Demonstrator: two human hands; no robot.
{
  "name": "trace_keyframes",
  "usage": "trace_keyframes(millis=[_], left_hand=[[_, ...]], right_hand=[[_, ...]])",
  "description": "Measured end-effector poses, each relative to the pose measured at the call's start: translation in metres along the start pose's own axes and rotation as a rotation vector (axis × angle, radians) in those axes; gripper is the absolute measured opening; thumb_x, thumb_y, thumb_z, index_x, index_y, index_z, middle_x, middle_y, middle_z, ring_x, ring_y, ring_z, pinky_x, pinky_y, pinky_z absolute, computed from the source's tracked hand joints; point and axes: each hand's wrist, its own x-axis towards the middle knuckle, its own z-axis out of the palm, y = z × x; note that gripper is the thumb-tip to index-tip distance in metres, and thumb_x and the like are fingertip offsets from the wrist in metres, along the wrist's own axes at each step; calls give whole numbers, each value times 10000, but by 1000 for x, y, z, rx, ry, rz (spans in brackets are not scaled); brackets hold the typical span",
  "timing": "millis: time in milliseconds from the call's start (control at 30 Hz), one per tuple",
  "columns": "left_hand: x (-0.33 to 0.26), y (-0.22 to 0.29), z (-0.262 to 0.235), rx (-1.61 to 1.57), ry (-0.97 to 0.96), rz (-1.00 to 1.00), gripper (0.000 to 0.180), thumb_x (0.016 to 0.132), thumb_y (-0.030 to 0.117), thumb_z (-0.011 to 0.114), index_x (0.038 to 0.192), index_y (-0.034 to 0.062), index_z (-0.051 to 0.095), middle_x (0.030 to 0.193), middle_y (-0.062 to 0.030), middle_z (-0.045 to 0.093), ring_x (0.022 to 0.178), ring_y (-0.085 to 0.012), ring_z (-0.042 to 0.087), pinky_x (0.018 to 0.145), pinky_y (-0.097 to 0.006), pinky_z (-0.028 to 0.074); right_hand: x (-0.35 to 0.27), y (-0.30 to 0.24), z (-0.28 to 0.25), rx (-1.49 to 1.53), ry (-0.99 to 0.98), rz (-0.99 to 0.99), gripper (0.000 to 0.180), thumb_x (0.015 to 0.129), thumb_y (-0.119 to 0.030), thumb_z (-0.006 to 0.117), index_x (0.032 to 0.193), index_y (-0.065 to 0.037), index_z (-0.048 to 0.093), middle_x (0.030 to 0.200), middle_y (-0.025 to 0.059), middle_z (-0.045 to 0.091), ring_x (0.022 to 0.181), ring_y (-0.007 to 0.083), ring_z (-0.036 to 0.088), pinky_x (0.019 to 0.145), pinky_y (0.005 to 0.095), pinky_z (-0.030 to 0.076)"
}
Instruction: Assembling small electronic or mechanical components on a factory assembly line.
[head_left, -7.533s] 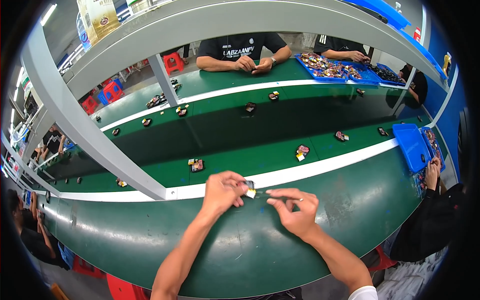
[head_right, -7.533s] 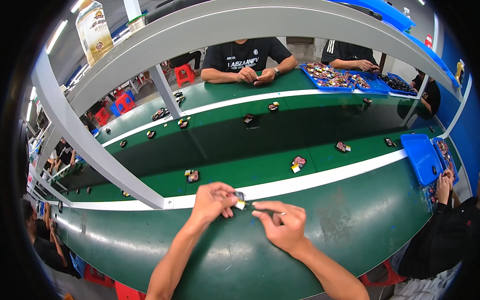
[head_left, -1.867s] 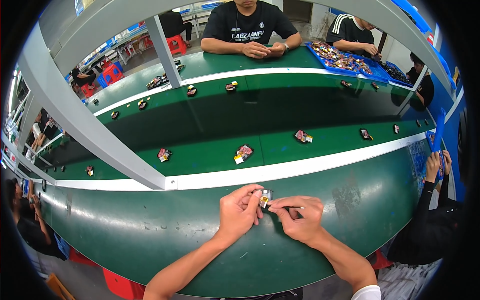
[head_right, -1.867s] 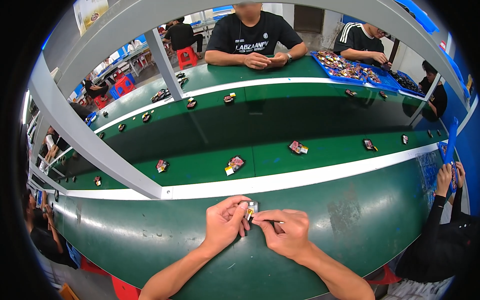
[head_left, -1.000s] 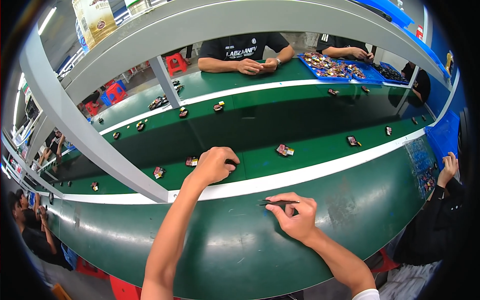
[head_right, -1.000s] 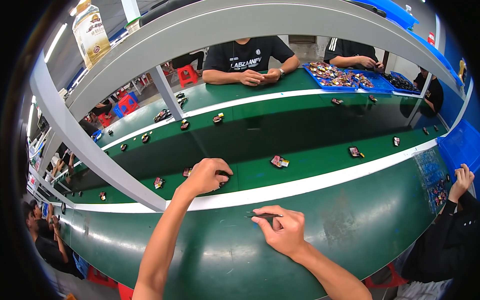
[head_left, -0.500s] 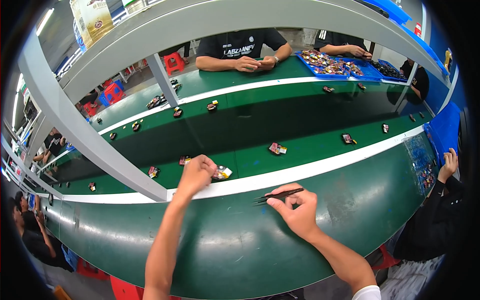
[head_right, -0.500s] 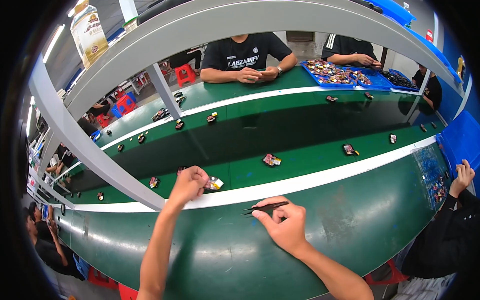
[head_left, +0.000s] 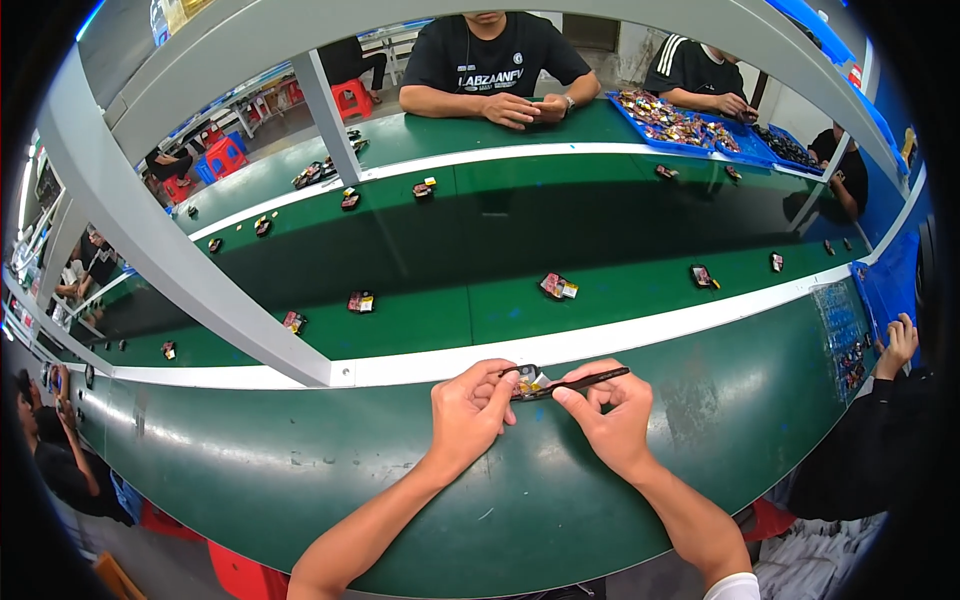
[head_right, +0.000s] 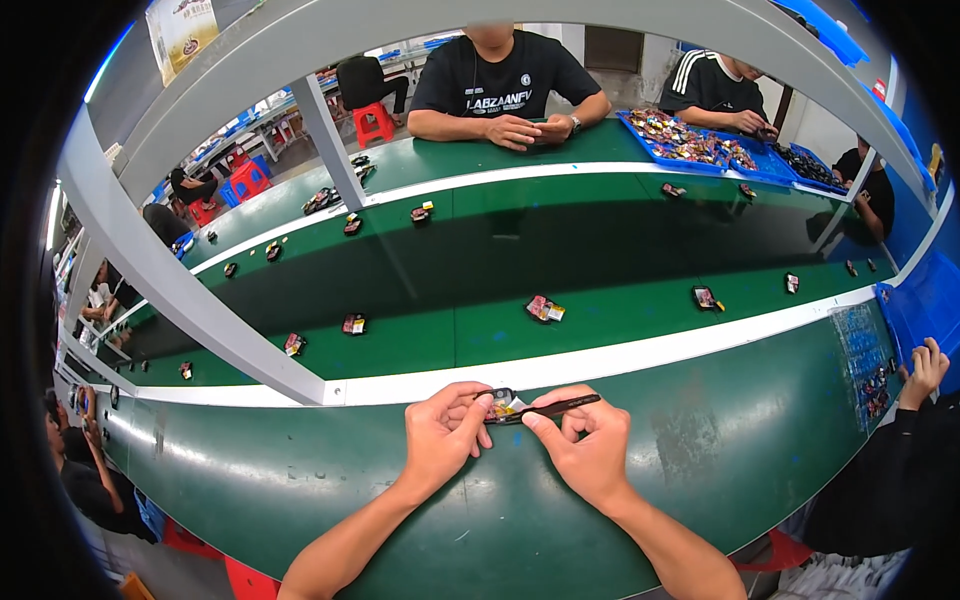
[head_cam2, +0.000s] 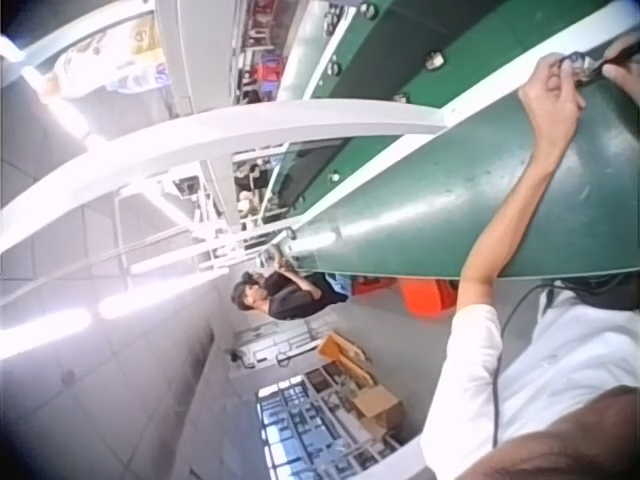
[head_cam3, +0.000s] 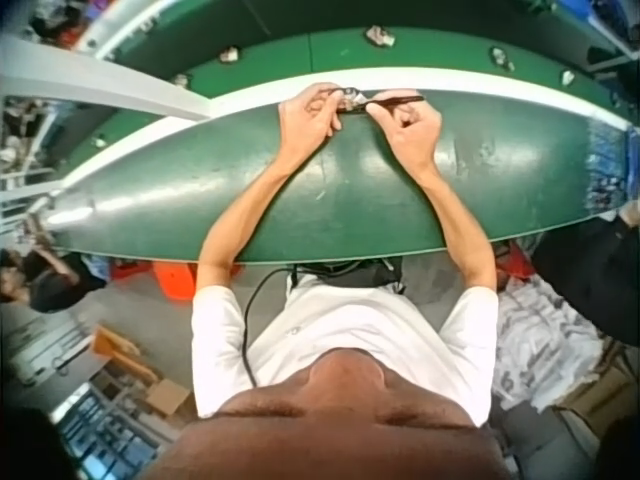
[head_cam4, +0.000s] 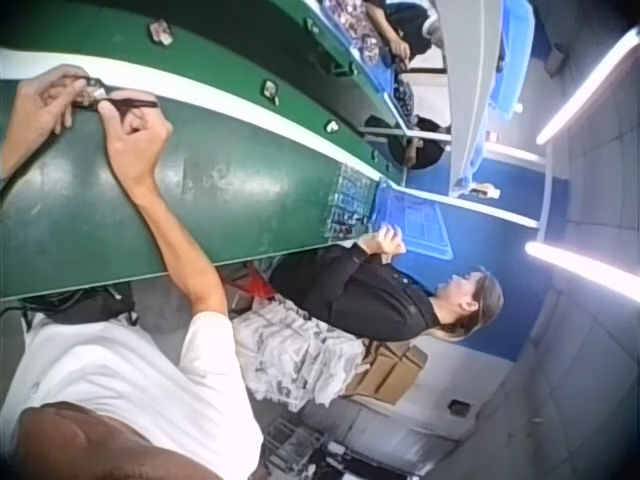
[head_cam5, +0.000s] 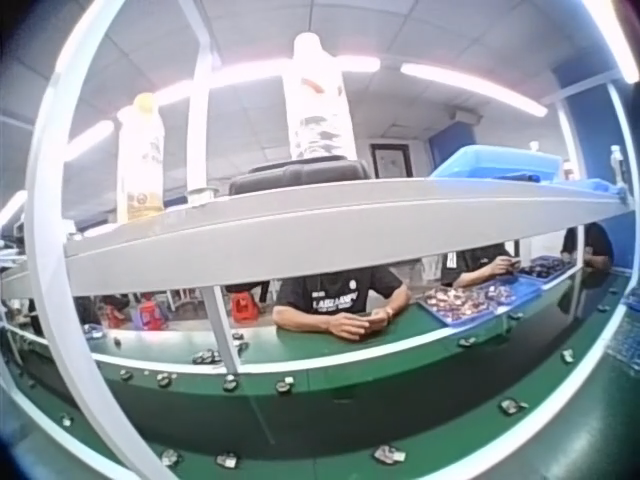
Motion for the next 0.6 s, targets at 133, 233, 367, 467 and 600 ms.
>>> trace_keyframes(millis=[133, 233, 367, 467, 600], left_hand=[[0, 0, 5, 20, -33, -5, 183, 979, 39, 652, 1120, -76, 670, 755, -83, 698, 576, -99, 653, 468, -222, 498], [-2, 0, 6, 37, -44, 26, 176, 977, 34, 653, 1115, -72, 676, 767, -87, 707, 590, -103, 665, 474, -225, 514], [-2, -4, 10, 126, -32, 166, 172, 965, 17, 659, 1108, -75, 684, 780, -100, 715, 600, -115, 677, 476, -230, 525], [1, -7, 13, 151, -32, 258, 175, 956, 3, 663, 1109, -78, 685, 788, -110, 719, 603, -123, 682, 474, -233, 527], [1, -3, 16, 158, -26, 297, 174, 952, -9, 663, 1109, -80, 686, 788, -113, 720, 603, -125, 683, 472, -236, 528]], right_hand=[[-2, 7, -3, -90, 7, -9, 163, 818, 11, 810, 943, 11, 706, 529, -75, 497, 447, -20, 361, 446, 195, 236], [-2, 8, -3, -138, -2, -38, 176, 807, 4, 819, 943, 8, 707, 504, -76, 473, 437, -19, 347, 445, 201, 227], [1, 0, -6, -36, -23, 56, 152, 828, 32, 796, 942, 21, 697, 632, -37, 604, 496, -31, 395, 452, 183, 257], [6, 6, -11, 147, -25, 200, 138, 845, 61, 772, 947, 34, 683, 753, 12, 681, 565, -27, 469, 475, 165, 314], [10, 4, -13, 264, -41, 270, 141, 855, 87, 752, 960, 45, 667, 819, 68, 715, 662, 8, 593, 536, 152, 418]])
